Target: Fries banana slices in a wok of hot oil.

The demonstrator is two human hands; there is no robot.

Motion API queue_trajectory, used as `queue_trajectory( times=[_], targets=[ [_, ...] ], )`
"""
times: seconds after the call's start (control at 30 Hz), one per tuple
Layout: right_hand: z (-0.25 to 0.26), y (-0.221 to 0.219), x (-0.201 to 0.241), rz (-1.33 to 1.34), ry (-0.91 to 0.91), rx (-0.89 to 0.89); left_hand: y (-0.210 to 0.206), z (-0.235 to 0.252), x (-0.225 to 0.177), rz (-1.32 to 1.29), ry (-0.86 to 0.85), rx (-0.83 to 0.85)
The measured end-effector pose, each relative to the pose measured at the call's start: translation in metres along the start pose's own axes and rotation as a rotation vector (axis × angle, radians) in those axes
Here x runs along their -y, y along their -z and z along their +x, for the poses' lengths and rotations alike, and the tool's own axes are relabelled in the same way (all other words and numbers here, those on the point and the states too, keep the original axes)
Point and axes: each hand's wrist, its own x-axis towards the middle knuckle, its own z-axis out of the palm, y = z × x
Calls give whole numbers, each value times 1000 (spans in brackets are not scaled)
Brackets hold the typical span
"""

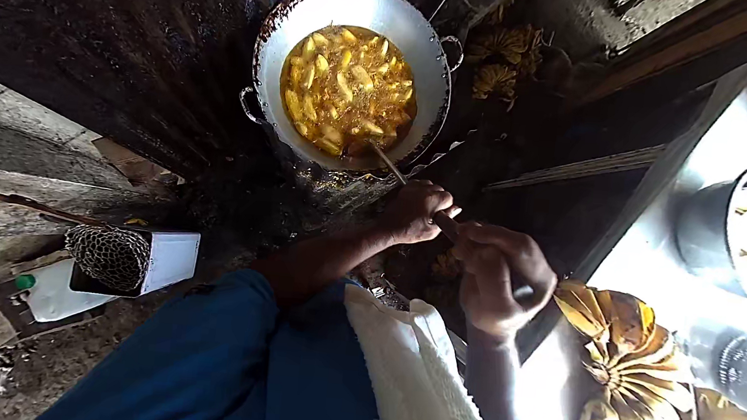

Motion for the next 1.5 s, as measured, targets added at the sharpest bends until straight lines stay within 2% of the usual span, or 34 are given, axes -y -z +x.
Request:
queue_trajectory(
  times=[0.1, 0.3, 0.4, 0.6, 0.73, 0.8, 0.97, 1.03, 1.1, 1.27, 1.33, 1.4, 1.5],
  targets=[
    [1, -3, 3, 27, 2, 33, 5, -2, 0, 1, 14, 7],
    [-3, 20, 55, -15, -7, 67, 17, -9, -57, 4, 36, -58],
    [-1, 23, 73, -29, 10, 73, 21, -8, -71, 11, -4, -128],
    [9, 8, 39, -17, 18, 69, 11, -1, -33, -11, 4, -82],
    [10, 7, 14, 49, 5, 21, 7, 6, -16, 2, 27, 27],
    [9, 12, 17, 63, -3, 18, 8, 7, -22, 15, 28, 40],
    [5, 37, 55, 70, -6, 11, 19, 5, -71, 63, 44, 42],
    [8, 42, 60, 83, 1, -8, 20, 10, -78, 59, 51, 66],
    [8, 37, 46, 105, -13, -23, 16, 11, -64, 34, 72, 102],
    [5, 1, -17, 184, -14, -89, 13, 6, 2, 68, 69, 183],
    [5, -5, -28, 198, -15, -85, 14, 5, 14, 95, 72, 213],
    [6, 1, -25, 207, -26, -78, 15, 8, 9, 109, 77, 217],
    [7, 21, -2, 228, -54, -88, 14, 12, -19, 101, 106, 223]
  ],
)
